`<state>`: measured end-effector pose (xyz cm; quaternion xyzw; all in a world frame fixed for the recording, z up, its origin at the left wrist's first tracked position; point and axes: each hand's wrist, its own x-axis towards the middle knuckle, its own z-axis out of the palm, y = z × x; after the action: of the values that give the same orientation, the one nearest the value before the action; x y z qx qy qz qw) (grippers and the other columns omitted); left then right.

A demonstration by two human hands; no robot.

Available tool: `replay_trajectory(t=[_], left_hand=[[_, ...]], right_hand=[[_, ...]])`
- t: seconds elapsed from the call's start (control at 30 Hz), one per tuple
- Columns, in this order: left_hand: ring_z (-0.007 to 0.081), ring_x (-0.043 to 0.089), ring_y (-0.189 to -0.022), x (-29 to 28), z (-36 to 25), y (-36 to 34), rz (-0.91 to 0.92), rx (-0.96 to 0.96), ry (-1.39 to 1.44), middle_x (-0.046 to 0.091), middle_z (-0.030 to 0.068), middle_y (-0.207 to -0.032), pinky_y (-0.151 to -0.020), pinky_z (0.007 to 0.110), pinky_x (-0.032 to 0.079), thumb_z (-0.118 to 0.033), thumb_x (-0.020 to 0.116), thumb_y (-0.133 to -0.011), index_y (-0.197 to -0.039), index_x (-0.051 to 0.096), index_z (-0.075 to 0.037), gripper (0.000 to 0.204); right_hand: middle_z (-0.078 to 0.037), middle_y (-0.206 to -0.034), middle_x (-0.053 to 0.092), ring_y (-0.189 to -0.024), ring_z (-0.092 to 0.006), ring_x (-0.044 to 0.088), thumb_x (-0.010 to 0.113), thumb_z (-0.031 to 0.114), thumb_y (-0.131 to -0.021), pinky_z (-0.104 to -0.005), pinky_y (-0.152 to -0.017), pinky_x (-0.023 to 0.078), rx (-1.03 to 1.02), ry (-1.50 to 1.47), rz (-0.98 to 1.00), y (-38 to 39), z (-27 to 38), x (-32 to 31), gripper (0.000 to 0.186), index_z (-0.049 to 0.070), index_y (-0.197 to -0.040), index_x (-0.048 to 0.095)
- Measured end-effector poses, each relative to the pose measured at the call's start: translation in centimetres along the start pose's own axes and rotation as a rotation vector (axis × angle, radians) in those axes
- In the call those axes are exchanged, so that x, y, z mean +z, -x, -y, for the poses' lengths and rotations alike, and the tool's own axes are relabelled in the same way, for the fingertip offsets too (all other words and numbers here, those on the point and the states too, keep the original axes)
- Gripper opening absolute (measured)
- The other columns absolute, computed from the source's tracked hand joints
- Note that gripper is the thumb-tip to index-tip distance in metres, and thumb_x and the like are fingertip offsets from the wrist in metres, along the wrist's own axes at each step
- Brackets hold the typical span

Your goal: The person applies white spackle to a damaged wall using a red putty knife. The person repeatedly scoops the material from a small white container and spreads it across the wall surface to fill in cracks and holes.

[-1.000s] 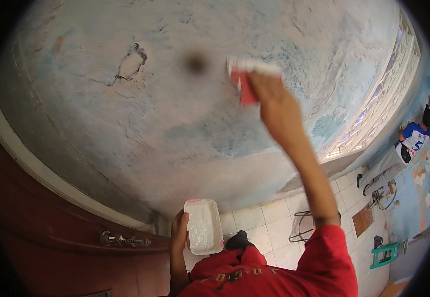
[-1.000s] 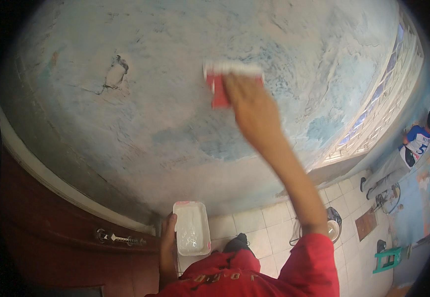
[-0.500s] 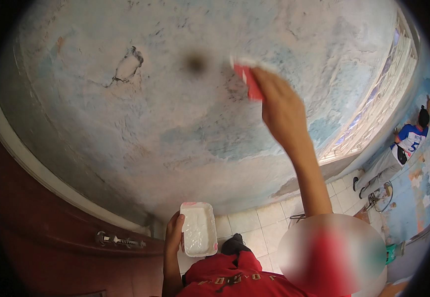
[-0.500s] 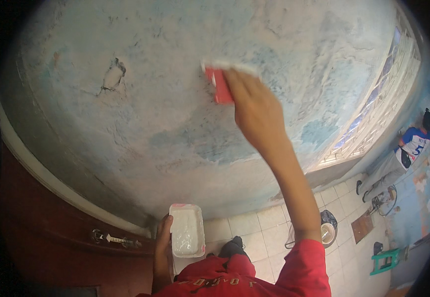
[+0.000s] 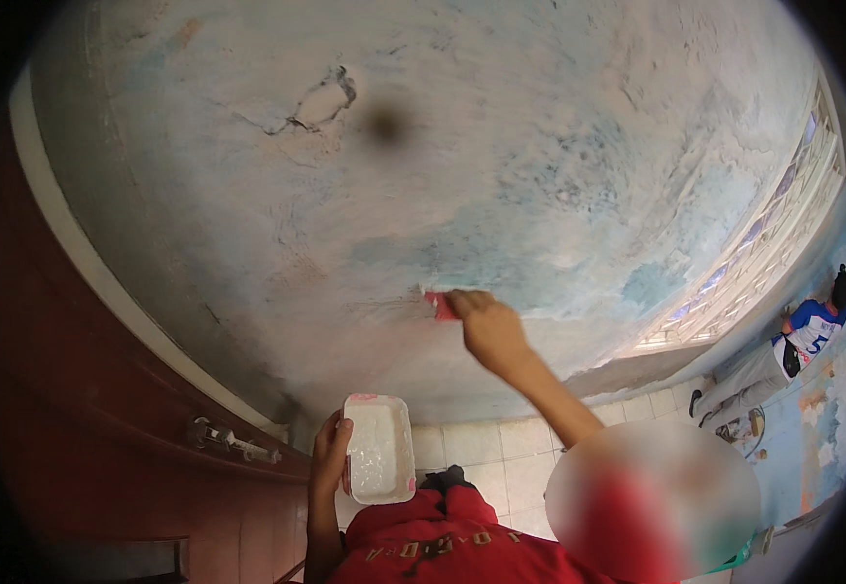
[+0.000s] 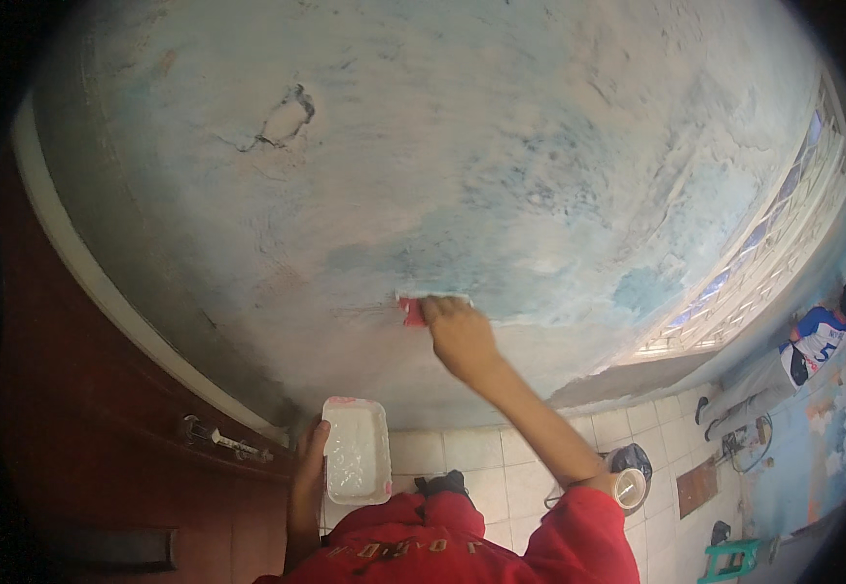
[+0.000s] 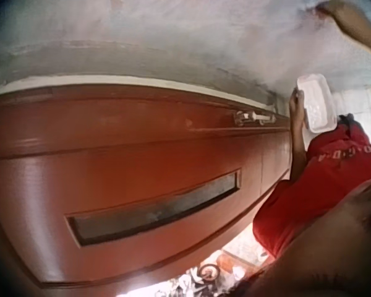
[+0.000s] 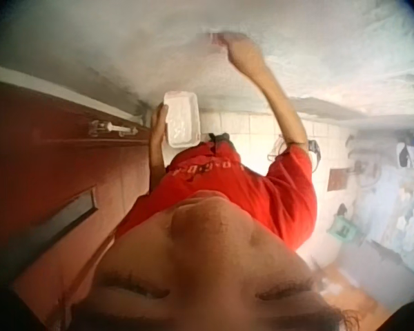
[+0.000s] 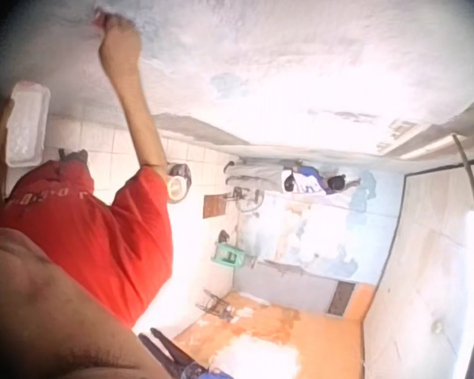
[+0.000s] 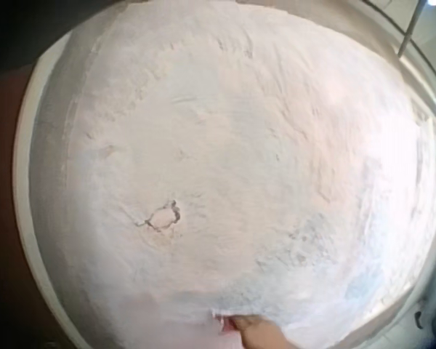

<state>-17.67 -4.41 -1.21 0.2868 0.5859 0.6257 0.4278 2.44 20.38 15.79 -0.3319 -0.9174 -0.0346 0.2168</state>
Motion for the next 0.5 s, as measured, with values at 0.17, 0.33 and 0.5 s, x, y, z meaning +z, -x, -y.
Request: replay_trajectory(t=[0.17, 0.33, 0.5], left_hand=[[0.0216, 0.061, -0.113, -1.6, 0.2, 0.8, -0.040, 0.009, 0.058, 0.066, 0.0135, -0.122, -0.099, 0.036, 0.046, -0.044, 0.057, -0.101, -0.134, 0.059, 0.004, 0.059], [0.0231, 0.059, -0.117, -1.5, 0.1, 1.3, -0.026, -0.045, 0.066, 0.064, 0.0151, -0.126, -0.103, 0.036, 0.044, -0.044, 0.058, -0.101, -0.137, 0.057, 0.004, 0.060], [0.0248, 0.059, -0.118, -1.9, 0.5, 1.9, -0.088, 0.000, -0.007, 0.064, 0.0150, -0.124, -0.103, 0.037, 0.044, -0.046, 0.058, -0.101, -0.139, 0.054, 0.005, 0.063]], right_hand=[[-0.014, -0.120, 0.072, -0.113, -0.0346, 0.066, 0.053, -0.006, -0.090, -0.0422, -0.094, 0.054, -0.120, 0.036, -0.492, -8.2, 3.3, -17.5, 0.039, 0.007, -0.124, 0.068], [-0.015, -0.109, 0.066, -0.101, -0.0367, 0.064, 0.055, 0.002, -0.090, -0.0459, -0.079, 0.057, -0.168, 0.392, -0.732, -12.5, 2.9, -18.5, 0.021, 0.002, -0.110, 0.061], [-0.019, -0.112, 0.062, -0.101, -0.0368, 0.064, 0.054, 0.001, -0.089, -0.0425, -0.081, 0.058, -0.214, 0.236, -0.438, -3.9, 3.3, -0.7, 0.044, -0.006, -0.132, 0.055]])
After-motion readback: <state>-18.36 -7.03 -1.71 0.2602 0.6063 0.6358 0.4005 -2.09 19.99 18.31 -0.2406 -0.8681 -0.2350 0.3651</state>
